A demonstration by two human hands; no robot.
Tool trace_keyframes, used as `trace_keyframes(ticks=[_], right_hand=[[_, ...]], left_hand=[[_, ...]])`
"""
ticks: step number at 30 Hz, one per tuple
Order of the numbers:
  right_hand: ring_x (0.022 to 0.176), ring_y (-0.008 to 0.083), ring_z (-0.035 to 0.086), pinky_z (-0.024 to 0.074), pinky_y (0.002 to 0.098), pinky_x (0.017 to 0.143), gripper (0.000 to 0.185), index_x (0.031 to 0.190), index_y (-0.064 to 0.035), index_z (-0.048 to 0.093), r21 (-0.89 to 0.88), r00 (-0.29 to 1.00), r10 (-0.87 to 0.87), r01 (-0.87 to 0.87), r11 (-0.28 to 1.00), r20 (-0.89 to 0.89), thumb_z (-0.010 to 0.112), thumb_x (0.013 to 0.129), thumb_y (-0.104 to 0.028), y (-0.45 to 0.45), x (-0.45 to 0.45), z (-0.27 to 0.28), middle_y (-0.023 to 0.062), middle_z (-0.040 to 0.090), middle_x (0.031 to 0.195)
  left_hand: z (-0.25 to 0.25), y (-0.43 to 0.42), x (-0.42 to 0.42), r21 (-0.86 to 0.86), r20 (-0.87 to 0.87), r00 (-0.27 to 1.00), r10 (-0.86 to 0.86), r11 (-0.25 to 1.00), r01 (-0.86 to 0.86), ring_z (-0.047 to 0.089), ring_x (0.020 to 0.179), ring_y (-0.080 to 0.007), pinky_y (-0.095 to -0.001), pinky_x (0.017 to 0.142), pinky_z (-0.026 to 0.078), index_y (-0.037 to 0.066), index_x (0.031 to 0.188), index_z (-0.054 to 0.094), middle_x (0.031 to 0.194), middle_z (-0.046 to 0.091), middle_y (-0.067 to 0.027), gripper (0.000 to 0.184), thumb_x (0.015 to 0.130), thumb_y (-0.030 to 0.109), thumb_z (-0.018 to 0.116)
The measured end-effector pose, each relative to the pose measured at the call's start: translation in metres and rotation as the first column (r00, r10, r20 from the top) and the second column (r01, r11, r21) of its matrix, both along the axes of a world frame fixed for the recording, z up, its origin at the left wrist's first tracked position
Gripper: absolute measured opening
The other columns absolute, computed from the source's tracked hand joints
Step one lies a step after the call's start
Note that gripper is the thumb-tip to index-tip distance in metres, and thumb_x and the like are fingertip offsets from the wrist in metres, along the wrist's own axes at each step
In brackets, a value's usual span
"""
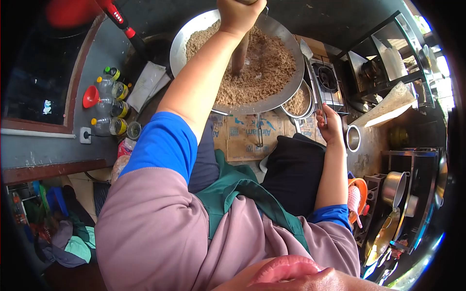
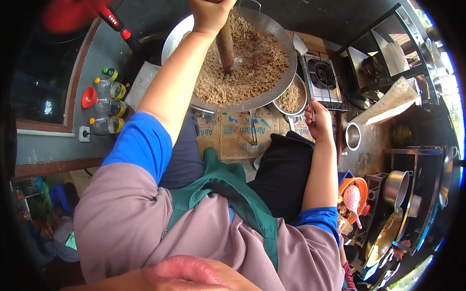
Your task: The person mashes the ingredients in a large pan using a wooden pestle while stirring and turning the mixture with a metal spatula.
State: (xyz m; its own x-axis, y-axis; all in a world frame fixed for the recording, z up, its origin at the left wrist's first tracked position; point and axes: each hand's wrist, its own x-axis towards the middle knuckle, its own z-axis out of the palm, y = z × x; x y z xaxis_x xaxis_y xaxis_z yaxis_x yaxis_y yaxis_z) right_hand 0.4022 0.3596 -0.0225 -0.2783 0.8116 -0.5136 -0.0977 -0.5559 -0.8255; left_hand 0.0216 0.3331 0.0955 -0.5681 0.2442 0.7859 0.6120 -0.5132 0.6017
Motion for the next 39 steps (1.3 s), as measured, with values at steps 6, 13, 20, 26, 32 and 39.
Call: trace_keyframes(ticks=[6, 13, 20, 26, 32, 39], right_hand=[[0.053, 0.0075, 0.044, 0.0330, 0.0200, 0.043, 0.014, 0.099, -0.0058, 0.056, 0.019, 1.000, 0.014, -0.014, 1.000, 0.010, 0.055, 0.099, -0.020, -0.002, 0.003, -0.003, 0.0032, 0.054, 0.075], [0.053, 0.0083, 0.044, 0.0340, 0.0210, 0.043, 0.015, 0.098, -0.0074, 0.057, 0.070, 0.999, 0.008, -0.011, 0.997, 0.047, 0.055, 0.099, -0.022, -0.006, -0.007, 0.003, 0.0021, 0.054, 0.073], [0.043, 0.0084, 0.044, 0.0346, 0.0242, 0.037, 0.013, 0.095, -0.0065, 0.056, 0.392, 0.943, 0.235, -0.314, 0.865, 0.236, 0.060, 0.095, -0.019, -0.012, -0.015, 0.004, -0.0003, 0.049, 0.064], [0.045, 0.0076, 0.044, 0.0343, 0.0254, 0.039, 0.009, 0.097, -0.0053, 0.059, 0.376, 0.853, 0.335, -0.486, 0.789, 0.400, 0.059, 0.094, -0.014, -0.020, -0.035, -0.010, -0.0020, 0.049, 0.066], [0.047, 0.0088, 0.043, 0.0347, 0.0257, 0.041, 0.039, 0.129, -0.0054, 0.051, 0.270, 0.851, 0.368, -0.480, 0.834, 0.376, 0.063, 0.093, -0.011, -0.042, -0.063, -0.021, -0.0007, 0.049, 0.065], [0.047, 0.0112, 0.043, 0.0360, 0.0278, 0.042, 0.056, 0.144, -0.0125, 0.040, 0.198, 0.765, 0.437, -0.576, 0.793, 0.473, 0.063, 0.093, -0.010, -0.052, -0.084, -0.032, 0.0007, 0.048, 0.062]], left_hand=[[0.027, -0.016, 0.001, -0.053, 0.057, 0.997, -0.057, 0.997, 0.060, 0.063, 0.070, -0.0172, -0.0326, 0.068, 0.052, 0.005, 0.084, 0.060, 0.074, 0.065, -0.0068, 0.018, 0.075, 0.016, 0.071], [0.018, -0.022, 0.007, -0.085, 0.034, 0.997, -0.063, 0.994, 0.066, 0.067, 0.077, -0.0229, -0.0346, 0.073, 0.053, 0.005, 0.090, 0.061, 0.080, 0.067, -0.0091, 0.028, 0.073, 0.023, 0.074], [-0.028, -0.069, 0.062, -0.207, -0.279, 0.831, -0.482, 0.875, 0.438, 0.061, 0.066, -0.0125, -0.0296, 0.057, 0.050, 0.009, 0.083, 0.057, 0.076, 0.060, -0.0011, 0.023, 0.075, 0.017, 0.077], [-0.085, -0.201, 0.146, -0.701, -0.609, 0.432, -0.665, 0.706, 0.098, 0.057, 0.094, -0.0220, -0.0443, 0.092, 0.039, 0.016, 0.093, 0.063, 0.090, 0.057, -0.0016, 0.033, 0.062, 0.023, 0.074], [-0.106, -0.277, 0.160, -0.754, -0.607, 0.453, -0.653, 0.654, -0.068, 0.056, 0.103, -0.0204, -0.0432, 0.094, 0.038, 0.016, 0.096, 0.064, 0.096, 0.060, 0.0002, 0.038, 0.060, 0.019, 0.078], [0.049, -0.355, 0.171, -0.472, 0.129, 0.274, -0.953, 0.184, 0.862, 0.064, 0.096, -0.0209, -0.0343, 0.087, 0.049, 0.002, 0.091, 0.063, 0.097, 0.067, -0.0088, 0.032, 0.075, 0.021, 0.084]])
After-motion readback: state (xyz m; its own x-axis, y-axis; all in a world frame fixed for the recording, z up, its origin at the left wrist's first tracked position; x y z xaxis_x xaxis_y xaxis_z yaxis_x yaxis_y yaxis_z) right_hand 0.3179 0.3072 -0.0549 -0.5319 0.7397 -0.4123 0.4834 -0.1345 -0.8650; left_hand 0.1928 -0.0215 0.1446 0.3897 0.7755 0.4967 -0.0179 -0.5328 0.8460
